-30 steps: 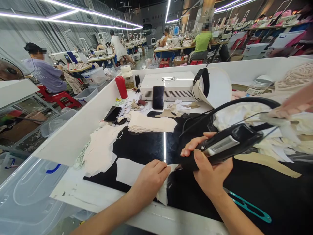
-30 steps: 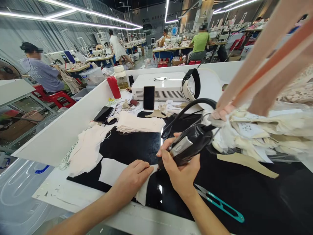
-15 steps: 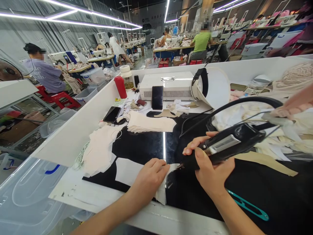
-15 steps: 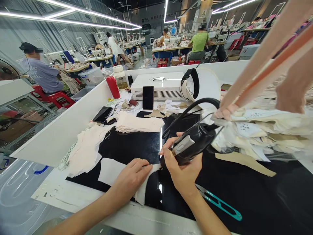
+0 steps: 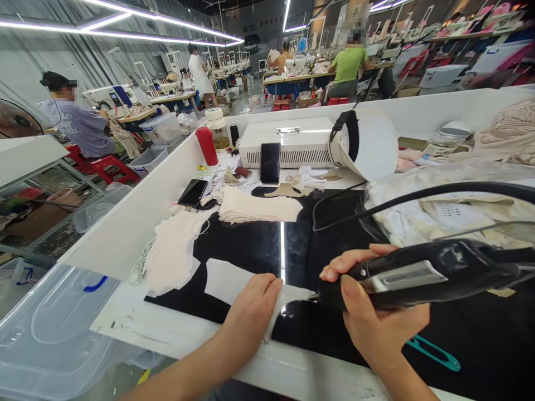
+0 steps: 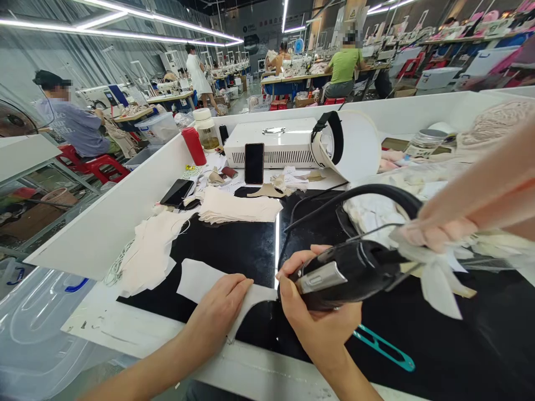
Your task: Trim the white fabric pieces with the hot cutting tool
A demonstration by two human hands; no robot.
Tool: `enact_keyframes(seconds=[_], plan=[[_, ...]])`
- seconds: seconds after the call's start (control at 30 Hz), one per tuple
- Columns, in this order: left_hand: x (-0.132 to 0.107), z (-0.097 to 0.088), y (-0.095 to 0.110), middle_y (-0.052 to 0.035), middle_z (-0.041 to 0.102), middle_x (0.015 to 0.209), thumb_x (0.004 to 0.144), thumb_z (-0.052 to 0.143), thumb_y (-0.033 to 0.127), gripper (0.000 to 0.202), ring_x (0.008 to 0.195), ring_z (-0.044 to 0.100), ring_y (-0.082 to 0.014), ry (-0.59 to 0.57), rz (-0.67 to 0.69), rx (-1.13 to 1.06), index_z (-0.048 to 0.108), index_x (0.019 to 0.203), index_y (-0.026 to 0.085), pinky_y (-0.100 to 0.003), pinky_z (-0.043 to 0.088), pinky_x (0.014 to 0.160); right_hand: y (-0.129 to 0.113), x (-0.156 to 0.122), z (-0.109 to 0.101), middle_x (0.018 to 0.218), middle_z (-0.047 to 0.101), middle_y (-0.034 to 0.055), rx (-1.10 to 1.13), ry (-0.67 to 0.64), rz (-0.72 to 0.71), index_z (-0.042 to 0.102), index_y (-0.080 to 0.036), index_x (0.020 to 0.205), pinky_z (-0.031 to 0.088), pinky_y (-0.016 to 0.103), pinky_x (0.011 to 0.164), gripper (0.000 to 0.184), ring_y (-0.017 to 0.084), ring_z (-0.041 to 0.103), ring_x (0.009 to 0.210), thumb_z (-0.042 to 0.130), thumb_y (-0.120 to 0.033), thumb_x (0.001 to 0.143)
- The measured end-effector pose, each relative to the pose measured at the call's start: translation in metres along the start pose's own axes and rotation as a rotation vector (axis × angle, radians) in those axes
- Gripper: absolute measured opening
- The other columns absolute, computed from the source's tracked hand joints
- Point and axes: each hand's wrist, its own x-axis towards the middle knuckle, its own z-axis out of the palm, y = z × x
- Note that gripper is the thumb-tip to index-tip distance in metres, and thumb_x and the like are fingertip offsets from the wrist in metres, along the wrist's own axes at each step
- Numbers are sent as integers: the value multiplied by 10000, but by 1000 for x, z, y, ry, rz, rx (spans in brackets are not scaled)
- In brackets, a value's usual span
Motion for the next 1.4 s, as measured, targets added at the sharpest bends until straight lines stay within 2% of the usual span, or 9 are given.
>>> enact_keyframes(seconds=[0.17, 0.4, 0.57, 0.7, 0.8, 0.97, 1.07, 1.2, 1.4], plan=[[1, -5, -3, -112, 787, 1267, 1022, 455, -111, 426, 1119, 813, -232, -49, 37, -26, 660, 1256, 181, -391, 732, 1022, -3, -5, -2, 859, 792, -14, 1, -3, 17, 704, -290, 1289, 684, 326, 619, 455, 187, 763, 680, 986, -268, 932], [1, -10, -3, -121, 811, 1229, 1102, 503, -60, 341, 1112, 826, -234, -38, 127, 39, 671, 1325, 136, -366, 728, 1015, -6, -8, -1, 862, 790, -17, 5, -15, 18, 706, -316, 1287, 670, 304, 612, 443, 181, 761, 677, 978, -256, 942], [-2, -2, 0, -127, 823, 1170, 1109, 487, -74, 345, 1048, 836, -236, -2, 167, 171, 688, 1330, 99, -357, 728, 972, -10, -10, 0, 842, 777, -20, -9, -26, 10, 718, -343, 1275, 690, 347, 647, 408, 197, 750, 677, 965, -293, 954], [-4, 5, 9, -143, 823, 1148, 1212, 565, 160, 196, 1016, 832, -261, 3, 175, 216, 705, 1322, 76, -378, 730, 895, -13, -9, 1, 827, 781, -21, -6, -22, -5, 721, -325, 1250, 686, 338, 637, 390, 191, 741, 655, 969, -297, 951], [-5, 5, 17, -163, 828, 1212, 1183, 715, 437, 412, 1088, 829, -300, 2, 131, 217, 699, 1402, 88, -398, 725, 906, -12, -11, -1, 840, 791, -16, 3, -29, 4, 721, -315, 1264, 692, 341, 647, 416, 197, 753, 672, 974, -262, 939], [-8, 3, 27, -198, 834, 1290, 942, 901, 715, 785, 1149, 835, -360, 20, 118, 248, 718, 1452, 146, -445, 718, 961, -8, -16, -8, 884, 799, -7, 1, -44, 32, 717, -301, 1313, 703, 346, 683, 435, 198, 773, 713, 943, -208, 953], [-11, 7, 31, -218, 830, 1355, 862, 919, 786, 874, 1199, 839, -384, 20, 109, 273, 735, 1460, 175, -463, 715, 988, -7, -17, -10, 886, 798, -9, 4, -45, 42, 715, -296, 1308, 697, 341, 677, 449, 198, 775, 713, 957, -207, 940], [-16, 13, 36, -228, 818, 1417, 869, 886, 827, 898, 1253, 833, -395, 1, 87, 305, 738, 1489, 194, -481, 706, 1018, -8, -13, -8, 879, 787, -18, 9, -32, 64, 719, -291, 1296, 693, 349, 696, 455, 193, 762, 707, 974, -226, 925], [-16, 22, 38, -233, 824, 1407, 847, 932, 816, 901, 1263, 830, -400, 46, 78, 292, 758, 1452, 173, -473, 703, 1028, 0, 5, 13, 863, 761, -49, 61, 7, 63, 710, -331, 1245, 672, 365, 701, 418, 178, 736, 669, 991, -380, 939]])
